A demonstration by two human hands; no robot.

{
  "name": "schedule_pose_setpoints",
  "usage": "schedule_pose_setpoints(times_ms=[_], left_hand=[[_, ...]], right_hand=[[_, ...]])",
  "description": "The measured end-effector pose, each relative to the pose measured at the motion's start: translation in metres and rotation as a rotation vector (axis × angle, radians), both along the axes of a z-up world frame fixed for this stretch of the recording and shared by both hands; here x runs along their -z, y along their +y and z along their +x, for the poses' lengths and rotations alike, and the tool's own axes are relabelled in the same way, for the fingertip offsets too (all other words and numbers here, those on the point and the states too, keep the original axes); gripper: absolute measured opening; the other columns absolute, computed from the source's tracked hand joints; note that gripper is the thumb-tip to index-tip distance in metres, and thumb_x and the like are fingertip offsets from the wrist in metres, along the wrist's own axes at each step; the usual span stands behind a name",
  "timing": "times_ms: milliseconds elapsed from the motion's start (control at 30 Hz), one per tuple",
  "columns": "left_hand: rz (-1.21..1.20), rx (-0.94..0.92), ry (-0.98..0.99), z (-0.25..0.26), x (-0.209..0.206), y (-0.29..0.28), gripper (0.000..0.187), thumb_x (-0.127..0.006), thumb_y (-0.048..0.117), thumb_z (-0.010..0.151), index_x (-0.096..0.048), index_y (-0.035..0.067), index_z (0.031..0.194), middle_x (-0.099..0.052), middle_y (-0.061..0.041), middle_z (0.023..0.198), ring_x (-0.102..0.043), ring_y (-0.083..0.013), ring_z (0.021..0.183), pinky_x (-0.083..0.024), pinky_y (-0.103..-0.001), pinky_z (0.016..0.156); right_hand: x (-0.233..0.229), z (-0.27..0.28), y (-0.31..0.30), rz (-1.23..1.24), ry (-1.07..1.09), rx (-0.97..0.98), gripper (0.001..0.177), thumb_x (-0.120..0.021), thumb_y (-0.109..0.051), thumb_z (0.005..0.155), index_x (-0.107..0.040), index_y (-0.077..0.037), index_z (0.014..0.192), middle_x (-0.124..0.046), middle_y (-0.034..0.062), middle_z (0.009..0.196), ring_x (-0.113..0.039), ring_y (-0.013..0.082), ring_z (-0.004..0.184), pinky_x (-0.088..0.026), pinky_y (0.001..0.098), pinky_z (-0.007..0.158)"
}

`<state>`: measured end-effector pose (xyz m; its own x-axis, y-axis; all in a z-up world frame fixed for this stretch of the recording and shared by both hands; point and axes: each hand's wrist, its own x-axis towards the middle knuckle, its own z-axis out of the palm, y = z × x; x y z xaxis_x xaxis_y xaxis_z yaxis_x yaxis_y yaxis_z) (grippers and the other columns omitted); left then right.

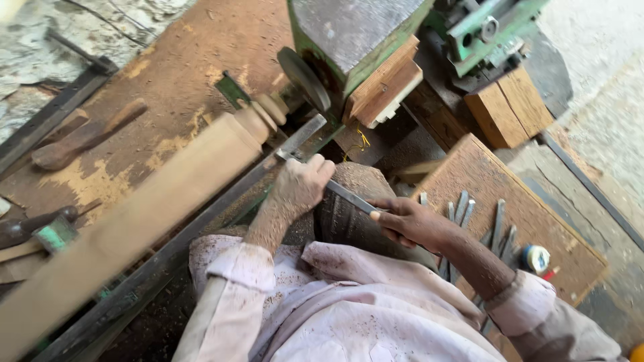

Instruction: The person uses a chisel to shape a cylindrical wooden piece mounted on a lathe. They hold the tool with both hands, applying pressure to carve the spinning wood, creating a series of grooves and decorative rings. Wood shavings are produced and fall onto the workbench and the person's clothing.

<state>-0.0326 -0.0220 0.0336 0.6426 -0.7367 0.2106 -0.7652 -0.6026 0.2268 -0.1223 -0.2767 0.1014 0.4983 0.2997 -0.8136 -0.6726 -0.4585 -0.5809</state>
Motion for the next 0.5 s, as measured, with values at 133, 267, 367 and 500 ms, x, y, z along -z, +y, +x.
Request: schedule_pose_setpoints(times_ms=[133,267,367,500], left_hand=[[-0.114,0.046,-0.19,-0.045,-0.024,-0.03,0.047,-0.064,0.013,0.086,-0.061,0.015,0.133,-0.059,-0.015,0.13,-0.057,-0.0212,0.055,-0.049,-0.036,0.052],[-0.104,0.082,-0.107,-0.075,-0.023,-0.043,0.05,-0.066,0.017,0.095,-0.056,0.016,0.144,-0.052,-0.016,0.141,-0.06,-0.0165,0.062,-0.047,-0.032,0.052],[0.043,0.057,0.012,-0.081,-0.014,-0.037,0.045,-0.07,0.026,0.096,-0.058,0.012,0.136,-0.055,-0.02,0.136,-0.059,-0.0144,0.053,-0.048,-0.029,0.043],[0.172,-0.045,0.227,-0.096,-0.003,-0.011,0.046,-0.071,0.026,0.094,-0.059,0.008,0.134,-0.057,-0.019,0.133,-0.066,-0.0169,0.056,-0.056,-0.031,0.049]], right_hand=[[0.012,-0.05,-0.042,0.181,0.002,0.329,0.041,-0.056,-0.033,0.102,-0.059,-0.012,0.138,-0.047,-0.0028,0.06,-0.042,0.0064,0.045,-0.033,0.0247,0.039],[0.031,-0.111,-0.087,0.15,-0.109,0.704,0.031,-0.057,-0.03,0.103,-0.063,-0.008,0.122,-0.049,-0.004,0.064,-0.042,0.0042,0.048,-0.034,0.0228,0.042],[0.05,-0.147,-0.108,0.004,-0.263,0.987,0.024,-0.061,-0.026,0.102,-0.059,-0.005,0.115,-0.053,-0.0023,0.068,-0.047,0.0063,0.051,-0.038,0.0238,0.043],[0.09,-0.185,-0.129,-0.182,-0.298,1.127,0.023,-0.062,-0.027,0.103,-0.059,-0.006,0.111,-0.056,-0.0043,0.073,-0.05,0.0065,0.054,-0.04,0.0237,0.046]])
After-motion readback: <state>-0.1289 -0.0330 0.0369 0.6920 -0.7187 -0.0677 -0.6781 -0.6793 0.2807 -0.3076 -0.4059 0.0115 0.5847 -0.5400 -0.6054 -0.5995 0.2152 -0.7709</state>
